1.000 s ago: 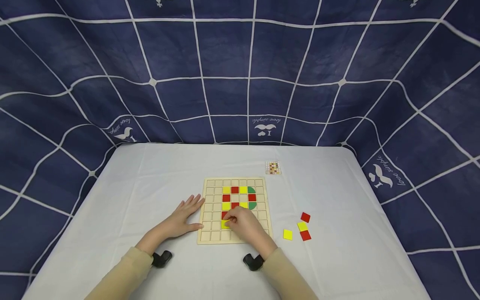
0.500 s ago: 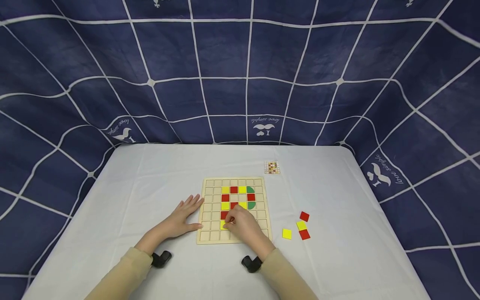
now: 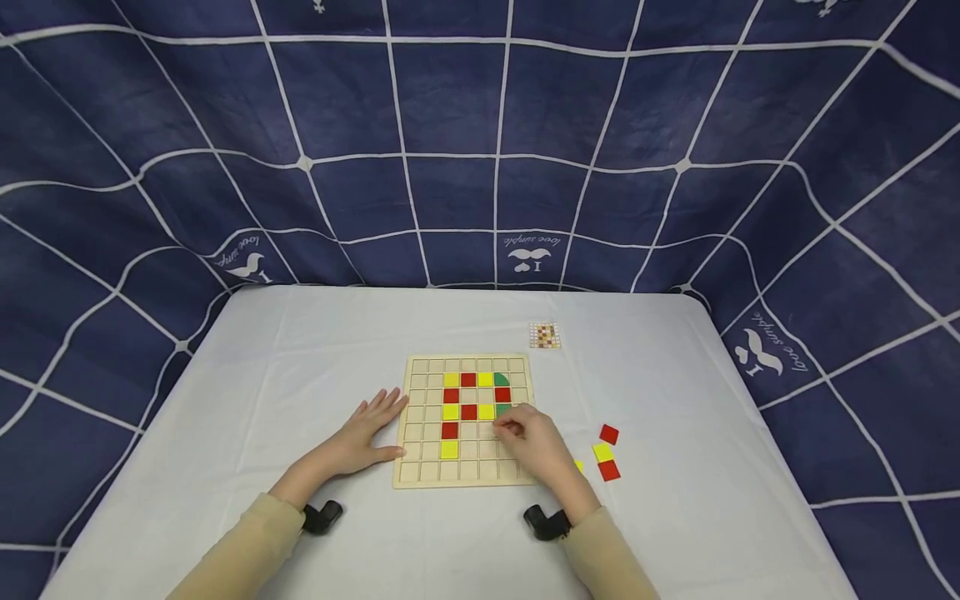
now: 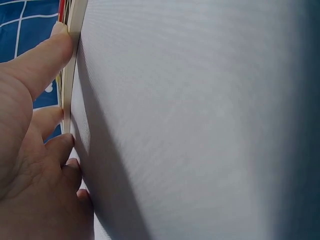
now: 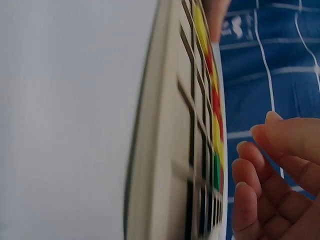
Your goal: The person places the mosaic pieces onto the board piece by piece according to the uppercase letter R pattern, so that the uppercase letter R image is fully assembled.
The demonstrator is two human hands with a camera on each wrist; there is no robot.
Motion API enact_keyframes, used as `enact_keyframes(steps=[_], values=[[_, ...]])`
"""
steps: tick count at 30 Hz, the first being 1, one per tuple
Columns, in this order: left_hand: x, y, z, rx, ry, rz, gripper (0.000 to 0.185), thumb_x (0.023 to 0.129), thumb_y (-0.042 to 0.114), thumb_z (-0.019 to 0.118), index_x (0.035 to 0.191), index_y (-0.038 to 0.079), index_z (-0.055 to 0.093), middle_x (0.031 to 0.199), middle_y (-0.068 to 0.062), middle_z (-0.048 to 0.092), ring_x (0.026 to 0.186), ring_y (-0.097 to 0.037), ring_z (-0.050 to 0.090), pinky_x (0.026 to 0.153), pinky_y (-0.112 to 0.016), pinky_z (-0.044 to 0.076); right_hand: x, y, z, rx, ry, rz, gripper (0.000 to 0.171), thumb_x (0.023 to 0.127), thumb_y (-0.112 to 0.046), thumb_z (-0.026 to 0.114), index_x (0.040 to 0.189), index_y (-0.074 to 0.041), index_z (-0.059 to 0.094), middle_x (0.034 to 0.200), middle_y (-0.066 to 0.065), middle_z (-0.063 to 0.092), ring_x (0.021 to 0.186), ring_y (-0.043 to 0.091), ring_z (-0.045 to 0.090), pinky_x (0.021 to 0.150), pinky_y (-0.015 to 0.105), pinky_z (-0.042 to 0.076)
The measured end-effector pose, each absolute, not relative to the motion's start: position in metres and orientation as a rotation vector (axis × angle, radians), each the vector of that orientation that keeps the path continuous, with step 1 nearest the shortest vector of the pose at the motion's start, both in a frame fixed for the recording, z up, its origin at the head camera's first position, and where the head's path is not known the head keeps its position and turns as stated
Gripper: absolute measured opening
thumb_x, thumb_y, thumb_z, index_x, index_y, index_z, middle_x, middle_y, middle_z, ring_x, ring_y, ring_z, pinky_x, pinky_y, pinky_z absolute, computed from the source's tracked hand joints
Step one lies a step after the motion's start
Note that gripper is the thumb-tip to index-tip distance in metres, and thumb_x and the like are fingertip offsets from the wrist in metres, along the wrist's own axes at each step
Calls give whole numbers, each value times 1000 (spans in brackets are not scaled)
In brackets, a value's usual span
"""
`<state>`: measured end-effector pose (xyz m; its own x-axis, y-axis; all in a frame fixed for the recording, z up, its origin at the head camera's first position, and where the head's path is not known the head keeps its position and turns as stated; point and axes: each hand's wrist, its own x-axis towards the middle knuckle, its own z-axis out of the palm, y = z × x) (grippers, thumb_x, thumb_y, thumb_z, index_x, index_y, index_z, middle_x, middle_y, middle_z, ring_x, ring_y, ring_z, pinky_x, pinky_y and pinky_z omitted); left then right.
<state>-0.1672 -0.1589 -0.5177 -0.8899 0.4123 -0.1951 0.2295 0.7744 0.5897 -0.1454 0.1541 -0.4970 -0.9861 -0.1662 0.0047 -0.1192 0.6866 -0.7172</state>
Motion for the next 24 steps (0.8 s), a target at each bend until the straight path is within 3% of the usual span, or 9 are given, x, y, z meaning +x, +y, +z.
enact_keyframes(steps=[5, 13, 20, 24], values=[[-168, -159, -517, 495, 2652, 824, 88, 85, 40, 75, 156, 13, 30, 165, -10, 17, 154, -32, 5, 124, -55, 4, -144, 198, -497, -51, 2849, -1169, 8, 90, -18, 71, 98, -16, 74, 98, -1, 69, 83, 12, 58, 73, 23, 50], [-167, -158, -517, 487, 2649, 815, 88, 85, 40, 75, 156, 14, 29, 166, -9, 16, 154, -32, 4, 124, -54, 3, -136, 258, -496, 174, 2930, -1083, 22, 93, -21, 68, 111, -9, 71, 101, 7, 66, 86, 18, 57, 71, 24, 47], [-167, -157, -518, 478, 2656, 817, 88, 85, 40, 76, 156, 13, 30, 165, -10, 17, 154, -32, 5, 124, -54, 4, -134, 280, -500, 266, 2931, -968, 34, 91, -19, 69, 119, -1, 66, 114, 23, 59, 98, 32, 56, 83, 41, 48], [-167, -157, -517, 475, 2661, 816, 89, 84, 39, 76, 155, 13, 31, 165, -10, 17, 154, -32, 5, 124, -54, 4, -135, 284, -503, 316, 2906, -938, 36, 90, -19, 71, 120, 0, 66, 110, 22, 59, 98, 32, 54, 80, 39, 47]])
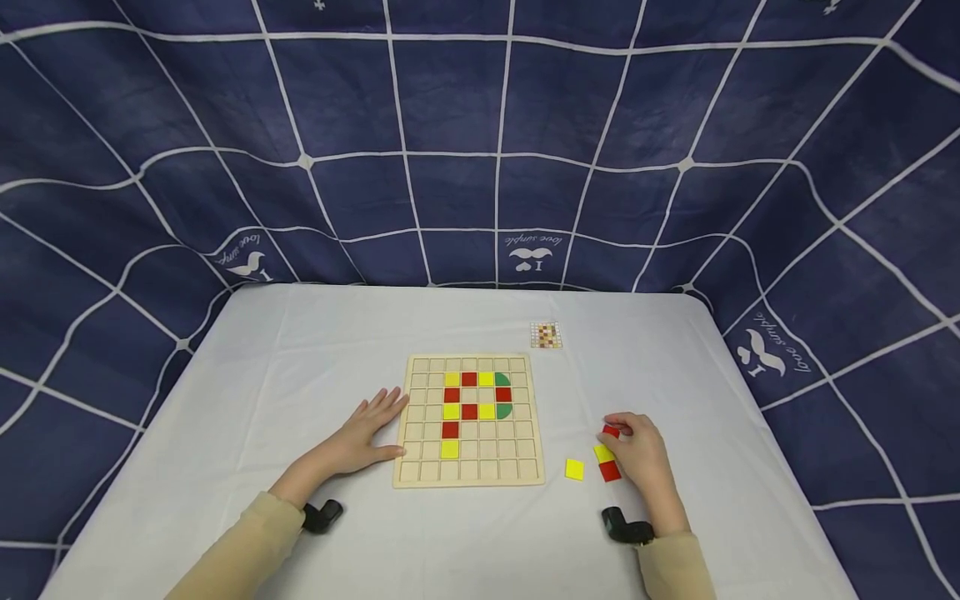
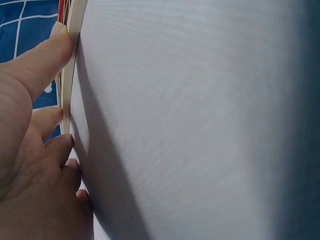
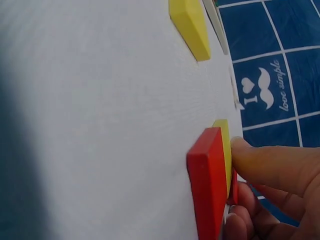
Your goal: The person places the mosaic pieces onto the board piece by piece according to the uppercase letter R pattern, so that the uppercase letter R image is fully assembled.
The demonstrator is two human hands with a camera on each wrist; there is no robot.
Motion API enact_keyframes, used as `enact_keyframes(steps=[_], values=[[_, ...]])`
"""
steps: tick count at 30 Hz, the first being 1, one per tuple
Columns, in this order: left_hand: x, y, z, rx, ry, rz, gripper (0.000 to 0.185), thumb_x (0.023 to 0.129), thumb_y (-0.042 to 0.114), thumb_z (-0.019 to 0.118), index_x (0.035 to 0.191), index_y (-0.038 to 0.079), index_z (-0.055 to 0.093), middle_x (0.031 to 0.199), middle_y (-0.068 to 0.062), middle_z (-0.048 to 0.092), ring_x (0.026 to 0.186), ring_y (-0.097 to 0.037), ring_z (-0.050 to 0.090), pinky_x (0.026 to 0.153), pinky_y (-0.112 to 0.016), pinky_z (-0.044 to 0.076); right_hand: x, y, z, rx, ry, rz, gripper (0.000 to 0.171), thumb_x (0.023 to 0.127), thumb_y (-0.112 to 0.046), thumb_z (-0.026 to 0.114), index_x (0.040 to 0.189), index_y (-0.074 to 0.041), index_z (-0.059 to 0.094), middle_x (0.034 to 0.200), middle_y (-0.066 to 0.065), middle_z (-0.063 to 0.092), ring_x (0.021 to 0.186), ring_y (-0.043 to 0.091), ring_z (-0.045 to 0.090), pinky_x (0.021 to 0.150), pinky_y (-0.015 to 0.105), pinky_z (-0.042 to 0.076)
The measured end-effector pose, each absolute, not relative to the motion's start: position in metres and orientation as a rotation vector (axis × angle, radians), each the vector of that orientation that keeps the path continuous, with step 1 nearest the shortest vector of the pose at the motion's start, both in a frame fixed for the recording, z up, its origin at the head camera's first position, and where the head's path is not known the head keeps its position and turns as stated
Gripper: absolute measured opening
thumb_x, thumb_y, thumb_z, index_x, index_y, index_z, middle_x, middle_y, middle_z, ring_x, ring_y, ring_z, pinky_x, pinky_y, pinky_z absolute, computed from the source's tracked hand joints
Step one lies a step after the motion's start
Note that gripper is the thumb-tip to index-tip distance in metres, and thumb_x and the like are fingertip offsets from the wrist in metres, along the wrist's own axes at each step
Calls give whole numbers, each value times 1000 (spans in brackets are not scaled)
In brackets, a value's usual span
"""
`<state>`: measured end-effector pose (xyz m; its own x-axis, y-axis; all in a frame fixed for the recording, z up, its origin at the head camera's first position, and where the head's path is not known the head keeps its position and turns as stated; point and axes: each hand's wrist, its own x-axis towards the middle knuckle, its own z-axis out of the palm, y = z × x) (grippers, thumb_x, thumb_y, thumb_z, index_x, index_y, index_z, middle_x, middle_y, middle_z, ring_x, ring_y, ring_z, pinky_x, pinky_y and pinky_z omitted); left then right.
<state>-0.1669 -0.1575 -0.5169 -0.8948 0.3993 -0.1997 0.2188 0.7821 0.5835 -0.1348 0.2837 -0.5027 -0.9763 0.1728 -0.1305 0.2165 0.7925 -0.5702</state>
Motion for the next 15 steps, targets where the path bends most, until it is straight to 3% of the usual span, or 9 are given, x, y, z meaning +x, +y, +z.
enact_keyframes(steps=[6, 15], values=[[-167, -159, -517, 479, 2662, 816, 89, 84, 39, 76, 156, 13, 30, 165, -10, 17, 154, -33, 5, 124, -54, 4, -137, 284, -501, 365, 2866, -961, 34, 89, -19, 71, 115, 1, 66, 96, 14, 60, 85, 25, 53, 67, 27, 42], [-168, -159, -518, 493, 2658, 827, 88, 85, 40, 75, 155, 13, 30, 165, -10, 17, 154, -33, 4, 124, -55, 3, -134, 283, -498, 396, 2825, -1027, 31, 87, -20, 74, 111, -2, 66, 91, 9, 62, 80, 20, 53, 62, 23, 41]])
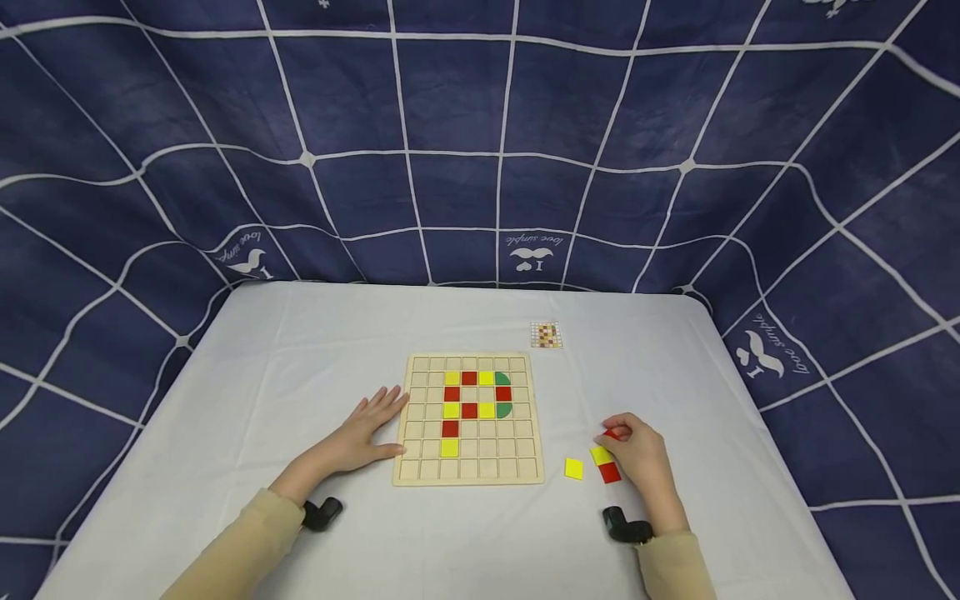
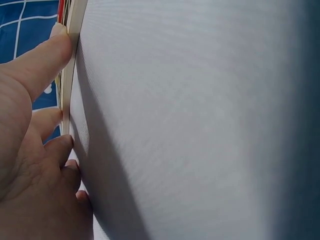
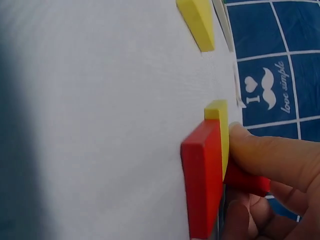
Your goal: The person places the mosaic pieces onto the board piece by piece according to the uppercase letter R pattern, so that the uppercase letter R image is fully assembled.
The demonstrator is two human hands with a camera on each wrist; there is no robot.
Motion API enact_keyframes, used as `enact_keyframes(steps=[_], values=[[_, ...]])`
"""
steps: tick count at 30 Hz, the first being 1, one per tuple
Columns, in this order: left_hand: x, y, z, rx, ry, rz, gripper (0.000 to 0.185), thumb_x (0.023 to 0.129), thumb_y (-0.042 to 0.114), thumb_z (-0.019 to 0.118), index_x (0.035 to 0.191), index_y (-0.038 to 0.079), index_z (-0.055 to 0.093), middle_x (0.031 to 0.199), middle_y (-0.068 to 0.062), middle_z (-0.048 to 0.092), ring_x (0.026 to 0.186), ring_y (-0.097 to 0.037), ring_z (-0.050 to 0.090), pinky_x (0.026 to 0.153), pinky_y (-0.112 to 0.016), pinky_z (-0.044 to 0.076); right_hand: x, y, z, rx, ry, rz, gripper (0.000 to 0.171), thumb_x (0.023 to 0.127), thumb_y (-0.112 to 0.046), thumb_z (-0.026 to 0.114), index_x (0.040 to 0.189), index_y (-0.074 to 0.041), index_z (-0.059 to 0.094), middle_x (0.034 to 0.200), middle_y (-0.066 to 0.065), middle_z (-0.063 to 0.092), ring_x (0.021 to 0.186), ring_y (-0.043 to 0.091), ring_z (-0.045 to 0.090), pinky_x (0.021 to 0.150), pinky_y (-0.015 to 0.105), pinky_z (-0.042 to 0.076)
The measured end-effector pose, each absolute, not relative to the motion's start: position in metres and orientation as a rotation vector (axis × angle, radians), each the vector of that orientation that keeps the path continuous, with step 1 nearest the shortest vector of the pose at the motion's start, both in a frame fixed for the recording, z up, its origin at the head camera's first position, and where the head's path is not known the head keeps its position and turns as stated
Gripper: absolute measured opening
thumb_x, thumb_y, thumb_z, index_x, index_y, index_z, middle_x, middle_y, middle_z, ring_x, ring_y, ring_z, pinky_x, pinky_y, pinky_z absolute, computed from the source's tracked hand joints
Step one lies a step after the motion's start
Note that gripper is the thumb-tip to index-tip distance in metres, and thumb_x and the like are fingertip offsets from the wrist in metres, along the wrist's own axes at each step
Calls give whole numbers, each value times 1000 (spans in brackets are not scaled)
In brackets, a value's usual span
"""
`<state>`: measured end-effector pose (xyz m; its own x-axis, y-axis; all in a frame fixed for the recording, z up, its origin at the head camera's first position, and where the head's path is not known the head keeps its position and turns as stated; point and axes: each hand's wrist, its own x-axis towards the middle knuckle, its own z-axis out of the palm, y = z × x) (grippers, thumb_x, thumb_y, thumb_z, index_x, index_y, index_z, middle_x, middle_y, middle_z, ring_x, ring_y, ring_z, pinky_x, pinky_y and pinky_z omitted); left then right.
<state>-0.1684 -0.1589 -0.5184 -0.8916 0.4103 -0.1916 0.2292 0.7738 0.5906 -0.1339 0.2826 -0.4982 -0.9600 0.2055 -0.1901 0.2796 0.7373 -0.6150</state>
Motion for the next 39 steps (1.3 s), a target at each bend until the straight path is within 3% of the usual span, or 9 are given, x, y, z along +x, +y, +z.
enact_keyframes(steps=[10, 21, 32, 39], values=[[-167, -158, -518, 482, 2659, 806, 89, 84, 39, 76, 156, 14, 29, 165, -9, 16, 154, -32, 5, 125, -53, 4, -136, 260, -494, 300, 2865, -1122, 26, 84, -22, 79, 104, -7, 71, 87, 4, 66, 71, 11, 55, 57, 18, 46], [-167, -159, -518, 490, 2667, 816, 90, 83, 39, 77, 156, 13, 30, 165, -10, 17, 154, -33, 6, 124, -55, 5, -143, 203, -493, 206, 2594, -1488, 26, 80, -17, 82, 100, -5, 70, 87, 3, 70, 72, 11, 63, 61, 18, 50], [-168, -158, -517, 497, 2663, 823, 89, 84, 40, 76, 155, 12, 31, 165, -11, 18, 154, -33, 5, 124, -55, 4, -138, 147, -511, -39, 2296, -1650, 25, 85, -13, 77, 107, -3, 71, 91, 7, 73, 80, 14, 69, 69, 18, 56], [-169, -159, -518, 507, 2660, 833, 88, 84, 40, 76, 155, 12, 31, 165, -11, 18, 154, -34, 6, 124, -56, 5, -132, 122, -515, -152, 2265, -1627, 20, 87, -14, 75, 106, -7, 75, 90, 6, 74, 74, 14, 68, 65, 20, 57]])
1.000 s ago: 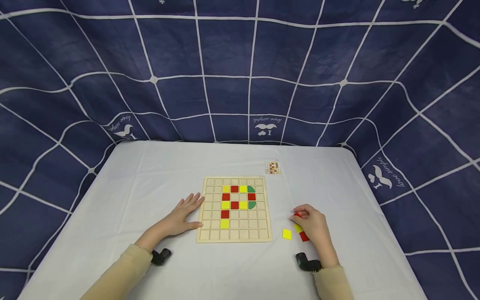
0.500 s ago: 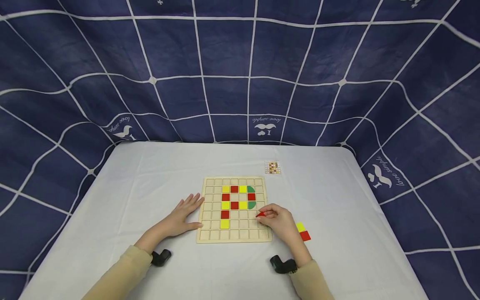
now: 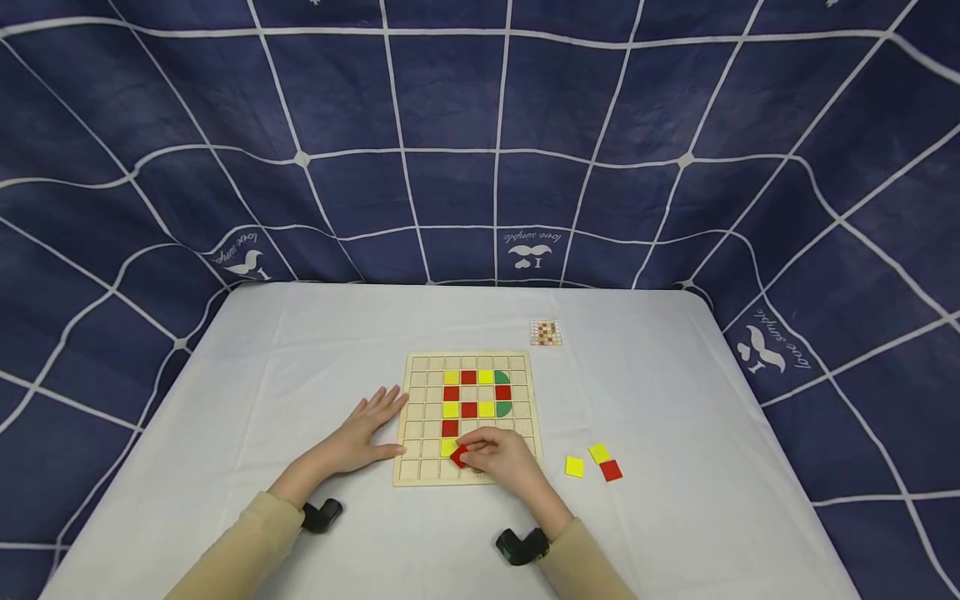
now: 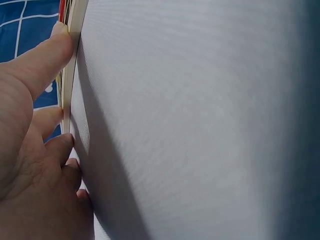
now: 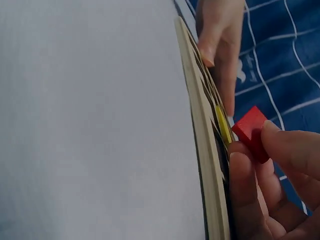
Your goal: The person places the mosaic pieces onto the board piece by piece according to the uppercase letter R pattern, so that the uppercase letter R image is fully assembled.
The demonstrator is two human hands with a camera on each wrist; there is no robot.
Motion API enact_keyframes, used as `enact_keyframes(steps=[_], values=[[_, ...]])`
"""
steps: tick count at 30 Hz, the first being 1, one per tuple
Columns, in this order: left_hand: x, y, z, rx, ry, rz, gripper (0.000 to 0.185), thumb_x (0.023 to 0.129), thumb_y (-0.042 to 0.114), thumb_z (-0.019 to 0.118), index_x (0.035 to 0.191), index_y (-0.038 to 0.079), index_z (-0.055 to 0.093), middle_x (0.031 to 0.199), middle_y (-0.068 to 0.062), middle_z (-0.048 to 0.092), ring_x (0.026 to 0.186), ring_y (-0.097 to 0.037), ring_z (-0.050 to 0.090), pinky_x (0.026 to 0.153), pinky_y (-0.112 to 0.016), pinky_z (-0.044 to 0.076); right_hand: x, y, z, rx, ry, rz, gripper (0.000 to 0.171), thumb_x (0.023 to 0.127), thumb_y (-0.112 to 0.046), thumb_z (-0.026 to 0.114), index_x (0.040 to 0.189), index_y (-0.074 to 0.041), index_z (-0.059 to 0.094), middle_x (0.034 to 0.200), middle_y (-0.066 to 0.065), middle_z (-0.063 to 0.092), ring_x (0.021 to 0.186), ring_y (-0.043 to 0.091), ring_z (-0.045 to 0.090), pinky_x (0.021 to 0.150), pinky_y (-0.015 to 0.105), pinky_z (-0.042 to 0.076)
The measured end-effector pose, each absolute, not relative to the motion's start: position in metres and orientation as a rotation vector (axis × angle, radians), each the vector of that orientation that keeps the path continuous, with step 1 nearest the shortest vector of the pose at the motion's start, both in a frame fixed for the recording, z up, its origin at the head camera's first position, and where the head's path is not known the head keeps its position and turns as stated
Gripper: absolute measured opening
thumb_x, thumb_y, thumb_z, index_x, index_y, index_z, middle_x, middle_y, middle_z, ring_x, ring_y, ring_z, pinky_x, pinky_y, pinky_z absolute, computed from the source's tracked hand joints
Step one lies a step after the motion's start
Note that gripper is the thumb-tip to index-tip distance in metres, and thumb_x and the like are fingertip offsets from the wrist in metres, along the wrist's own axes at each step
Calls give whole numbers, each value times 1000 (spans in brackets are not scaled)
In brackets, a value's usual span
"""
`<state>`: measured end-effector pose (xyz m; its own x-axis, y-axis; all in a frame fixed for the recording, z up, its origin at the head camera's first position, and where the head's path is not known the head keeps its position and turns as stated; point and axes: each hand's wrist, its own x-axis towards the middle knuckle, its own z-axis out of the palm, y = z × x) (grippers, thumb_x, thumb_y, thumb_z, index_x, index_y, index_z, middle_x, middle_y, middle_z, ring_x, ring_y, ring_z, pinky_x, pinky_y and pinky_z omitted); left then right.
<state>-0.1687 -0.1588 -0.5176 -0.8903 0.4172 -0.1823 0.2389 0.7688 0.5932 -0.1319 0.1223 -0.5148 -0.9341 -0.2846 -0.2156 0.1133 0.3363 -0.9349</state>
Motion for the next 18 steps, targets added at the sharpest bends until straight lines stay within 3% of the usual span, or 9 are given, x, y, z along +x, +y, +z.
enact_keyframes(steps=[8, 18], values=[[-169, -158, -518, 492, 2670, 823, 89, 83, 40, 77, 155, 13, 32, 165, -11, 19, 154, -33, 7, 124, -55, 6, -125, 106, -509, -389, 2544, -1386, 16, 86, -11, 75, 102, -14, 77, 87, -6, 67, 72, 3, 60, 64, 17, 53], [-169, -158, -517, 495, 2668, 822, 89, 84, 41, 76, 155, 12, 32, 165, -11, 19, 154, -34, 7, 124, -55, 6, -125, 99, -508, -525, 2643, -1174, 18, 87, -10, 73, 102, -20, 80, 84, -10, 58, 72, 3, 49, 61, 16, 46]])
